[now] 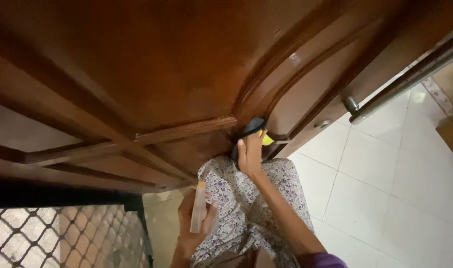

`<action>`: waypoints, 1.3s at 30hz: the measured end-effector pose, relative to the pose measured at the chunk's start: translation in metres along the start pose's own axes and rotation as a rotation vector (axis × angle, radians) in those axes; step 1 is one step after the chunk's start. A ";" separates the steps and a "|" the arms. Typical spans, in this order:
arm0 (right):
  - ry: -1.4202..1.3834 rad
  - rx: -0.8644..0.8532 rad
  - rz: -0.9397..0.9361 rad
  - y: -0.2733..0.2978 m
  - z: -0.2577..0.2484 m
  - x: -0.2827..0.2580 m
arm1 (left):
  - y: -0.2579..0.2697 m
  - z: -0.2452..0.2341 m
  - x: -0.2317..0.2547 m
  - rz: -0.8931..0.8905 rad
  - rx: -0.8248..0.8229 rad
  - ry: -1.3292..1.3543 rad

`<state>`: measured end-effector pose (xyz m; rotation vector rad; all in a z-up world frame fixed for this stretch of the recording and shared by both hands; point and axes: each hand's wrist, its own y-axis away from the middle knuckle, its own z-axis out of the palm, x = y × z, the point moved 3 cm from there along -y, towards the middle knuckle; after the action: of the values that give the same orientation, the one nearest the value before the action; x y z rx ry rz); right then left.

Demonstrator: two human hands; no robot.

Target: The person is cleaning a wooden door using a spray bottle and a cloth.

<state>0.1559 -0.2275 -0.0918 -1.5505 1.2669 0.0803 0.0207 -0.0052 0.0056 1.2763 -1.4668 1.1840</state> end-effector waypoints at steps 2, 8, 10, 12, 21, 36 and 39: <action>0.086 -0.031 0.031 -0.028 -0.003 0.011 | 0.001 0.000 0.003 -0.006 0.004 -0.032; 0.083 0.097 -0.115 -0.082 -0.039 -0.038 | 0.001 -0.004 0.005 0.060 0.026 -0.061; 0.067 0.111 -0.123 -0.057 -0.023 -0.014 | 0.002 -0.005 0.001 0.025 0.039 -0.096; 0.200 -0.046 0.062 -0.015 0.010 0.042 | 0.001 -0.004 -0.001 -0.020 0.000 -0.024; 0.233 0.005 -0.012 -0.103 -0.050 -0.036 | 0.003 -0.002 -0.004 0.063 0.004 -0.032; 0.325 0.101 0.025 -0.119 -0.071 -0.036 | 0.001 -0.006 0.005 0.019 -0.009 -0.035; 0.293 0.204 0.033 -0.149 -0.100 -0.044 | 0.001 -0.008 0.006 0.066 -0.002 -0.092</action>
<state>0.1931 -0.2944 0.0766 -1.3991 1.4796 -0.2564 0.0187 0.0014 0.0124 1.3044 -1.5873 1.1798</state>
